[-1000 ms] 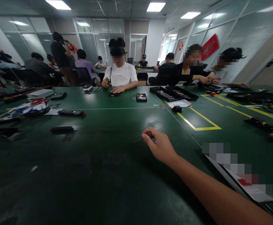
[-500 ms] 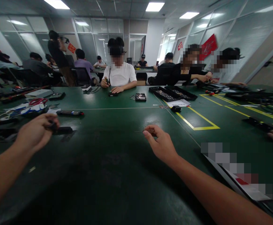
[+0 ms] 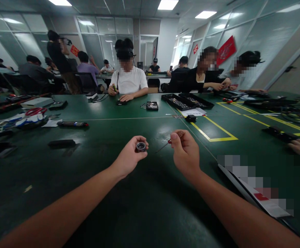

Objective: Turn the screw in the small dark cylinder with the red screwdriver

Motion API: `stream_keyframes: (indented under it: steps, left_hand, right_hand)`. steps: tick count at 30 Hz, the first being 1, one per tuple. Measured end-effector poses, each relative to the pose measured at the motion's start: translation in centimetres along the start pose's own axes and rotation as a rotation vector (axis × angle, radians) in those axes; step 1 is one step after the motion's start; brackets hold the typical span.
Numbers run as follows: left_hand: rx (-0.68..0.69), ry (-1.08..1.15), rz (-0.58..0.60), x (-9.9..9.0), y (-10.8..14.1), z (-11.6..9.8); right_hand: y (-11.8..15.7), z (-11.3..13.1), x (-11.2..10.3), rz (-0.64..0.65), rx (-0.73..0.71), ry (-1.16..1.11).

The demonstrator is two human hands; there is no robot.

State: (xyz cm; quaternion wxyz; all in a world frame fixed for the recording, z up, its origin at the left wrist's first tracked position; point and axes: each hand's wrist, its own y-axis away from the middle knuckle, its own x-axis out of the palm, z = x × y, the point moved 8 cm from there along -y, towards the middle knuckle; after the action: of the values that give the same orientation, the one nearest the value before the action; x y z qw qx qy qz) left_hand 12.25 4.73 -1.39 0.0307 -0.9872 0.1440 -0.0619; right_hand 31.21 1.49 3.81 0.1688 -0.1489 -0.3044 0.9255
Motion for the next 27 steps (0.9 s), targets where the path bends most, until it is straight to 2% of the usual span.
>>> stream_keyframes:
  steps: [3,6,9,15,21,27]
  left_hand:
    - [0.037,-0.190,0.026,0.2,0.7,1.1]
    - [0.113,-0.384,0.074,0.3,1.4,1.4]
    - [0.196,-0.548,0.029,-0.1,1.7,1.0]
    - [0.204,-0.568,-0.005,-0.4,1.3,1.2]
    - [0.215,-0.552,-0.001,-0.6,1.1,1.5]
    - [0.201,-0.524,-0.040,-1.1,1.0,1.6]
  right_hand:
    - [0.0,0.3,-0.2,-0.018,0.006,-0.036]
    - [0.0,0.7,-0.2,-0.028,0.007,-0.084]
    - [0.2,1.3,-0.3,-0.036,-0.011,-0.117]
    - [0.9,1.2,0.9,0.093,-0.018,-0.122]
    - [1.3,0.2,2.4,0.216,0.024,-0.002]
    - [1.6,0.8,2.9,0.316,0.011,0.029]
